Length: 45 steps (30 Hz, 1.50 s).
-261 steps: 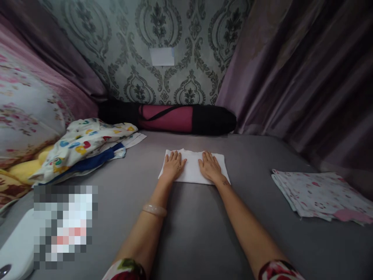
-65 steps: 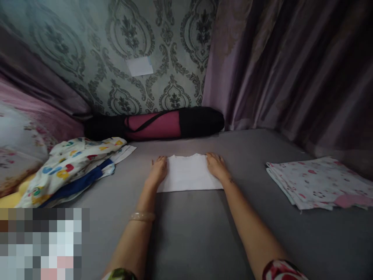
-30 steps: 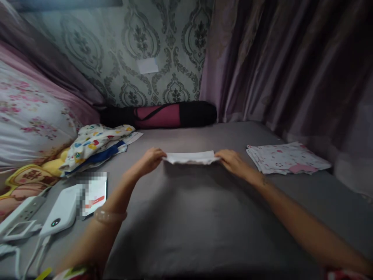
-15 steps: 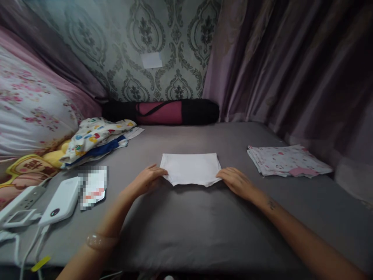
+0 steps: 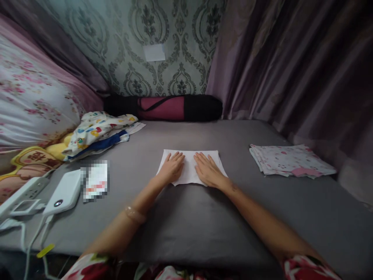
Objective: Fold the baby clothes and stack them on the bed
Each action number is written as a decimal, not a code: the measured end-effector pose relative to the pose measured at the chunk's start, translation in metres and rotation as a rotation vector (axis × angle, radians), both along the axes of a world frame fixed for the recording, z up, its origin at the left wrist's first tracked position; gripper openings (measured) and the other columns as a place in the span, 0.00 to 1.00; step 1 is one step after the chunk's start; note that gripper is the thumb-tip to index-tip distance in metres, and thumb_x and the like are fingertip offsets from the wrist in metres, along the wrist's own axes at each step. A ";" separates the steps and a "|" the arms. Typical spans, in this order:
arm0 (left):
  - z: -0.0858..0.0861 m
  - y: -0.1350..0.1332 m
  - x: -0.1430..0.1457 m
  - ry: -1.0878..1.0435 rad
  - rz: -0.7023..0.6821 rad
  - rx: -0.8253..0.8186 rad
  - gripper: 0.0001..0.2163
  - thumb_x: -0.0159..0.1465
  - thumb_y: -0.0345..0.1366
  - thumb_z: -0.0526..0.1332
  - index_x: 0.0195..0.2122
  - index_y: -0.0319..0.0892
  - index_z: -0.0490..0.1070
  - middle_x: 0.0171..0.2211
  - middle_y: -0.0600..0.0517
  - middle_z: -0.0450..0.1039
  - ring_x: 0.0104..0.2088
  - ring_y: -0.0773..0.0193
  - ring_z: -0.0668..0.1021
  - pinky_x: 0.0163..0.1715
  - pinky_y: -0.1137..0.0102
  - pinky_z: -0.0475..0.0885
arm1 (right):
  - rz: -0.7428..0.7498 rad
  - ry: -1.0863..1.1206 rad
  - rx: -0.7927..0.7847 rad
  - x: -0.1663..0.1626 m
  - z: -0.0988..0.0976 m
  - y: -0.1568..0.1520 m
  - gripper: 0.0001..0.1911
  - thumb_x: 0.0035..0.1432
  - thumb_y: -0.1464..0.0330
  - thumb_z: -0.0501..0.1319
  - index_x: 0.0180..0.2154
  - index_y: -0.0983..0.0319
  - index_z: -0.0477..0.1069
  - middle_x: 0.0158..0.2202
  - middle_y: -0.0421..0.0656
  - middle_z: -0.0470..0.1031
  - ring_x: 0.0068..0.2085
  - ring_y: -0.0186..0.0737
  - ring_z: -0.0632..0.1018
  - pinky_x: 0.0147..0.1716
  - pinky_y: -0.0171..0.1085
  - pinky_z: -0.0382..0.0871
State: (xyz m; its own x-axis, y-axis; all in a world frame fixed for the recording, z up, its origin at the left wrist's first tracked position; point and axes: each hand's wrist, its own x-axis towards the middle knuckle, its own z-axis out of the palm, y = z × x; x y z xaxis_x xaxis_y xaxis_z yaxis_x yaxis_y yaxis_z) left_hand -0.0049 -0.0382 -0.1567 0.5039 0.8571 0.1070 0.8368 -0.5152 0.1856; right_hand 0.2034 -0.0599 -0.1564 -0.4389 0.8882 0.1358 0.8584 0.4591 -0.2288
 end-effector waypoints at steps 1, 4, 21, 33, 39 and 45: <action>-0.006 0.004 0.010 0.042 0.009 0.013 0.22 0.68 0.35 0.45 0.62 0.36 0.58 0.65 0.41 0.56 0.66 0.53 0.55 0.64 0.52 0.46 | -0.004 -0.014 0.000 -0.010 -0.005 0.005 0.30 0.65 0.66 0.42 0.64 0.74 0.54 0.67 0.54 0.51 0.67 0.48 0.51 0.65 0.50 0.41; -0.019 0.013 0.026 0.100 0.036 0.059 0.24 0.69 0.39 0.43 0.64 0.35 0.55 0.65 0.41 0.54 0.66 0.52 0.55 0.65 0.51 0.44 | -0.029 -0.038 0.001 -0.025 -0.015 0.016 0.30 0.65 0.65 0.42 0.64 0.73 0.53 0.67 0.53 0.51 0.67 0.48 0.51 0.65 0.49 0.39; -0.023 0.027 0.022 0.074 0.043 0.010 0.26 0.68 0.47 0.43 0.64 0.41 0.57 0.64 0.44 0.57 0.64 0.47 0.59 0.60 0.47 0.53 | -0.058 -0.065 -0.045 -0.021 -0.023 0.030 0.30 0.64 0.64 0.43 0.65 0.68 0.53 0.66 0.51 0.53 0.66 0.49 0.54 0.64 0.50 0.42; -0.031 0.028 -0.002 0.068 0.128 -0.008 0.28 0.69 0.51 0.38 0.65 0.43 0.53 0.66 0.45 0.53 0.66 0.52 0.54 0.64 0.50 0.45 | -0.170 -0.025 -0.013 0.006 -0.029 0.027 0.29 0.66 0.62 0.43 0.63 0.70 0.55 0.66 0.52 0.53 0.67 0.47 0.53 0.65 0.49 0.40; -0.028 0.026 -0.017 0.095 0.128 -0.018 0.29 0.69 0.51 0.37 0.65 0.38 0.53 0.66 0.42 0.51 0.67 0.52 0.53 0.64 0.52 0.45 | -0.213 -0.035 -0.025 0.030 -0.026 0.027 0.32 0.67 0.60 0.39 0.64 0.73 0.53 0.67 0.55 0.50 0.67 0.48 0.51 0.65 0.48 0.40; -0.039 0.030 -0.029 0.072 0.167 -0.034 0.32 0.69 0.52 0.37 0.65 0.34 0.51 0.67 0.41 0.50 0.67 0.51 0.51 0.64 0.57 0.50 | -0.261 -0.040 -0.034 0.052 -0.043 0.030 0.33 0.66 0.58 0.39 0.64 0.75 0.52 0.67 0.57 0.50 0.67 0.51 0.52 0.64 0.49 0.46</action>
State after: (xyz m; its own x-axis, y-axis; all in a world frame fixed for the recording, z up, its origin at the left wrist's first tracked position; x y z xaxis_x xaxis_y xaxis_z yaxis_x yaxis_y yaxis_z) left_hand -0.0343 -0.0078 -0.1960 0.3592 0.9322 0.0452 0.9220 -0.3619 0.1376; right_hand 0.2558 -0.0297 -0.1995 -0.1988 0.9758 0.0914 0.9554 0.2137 -0.2039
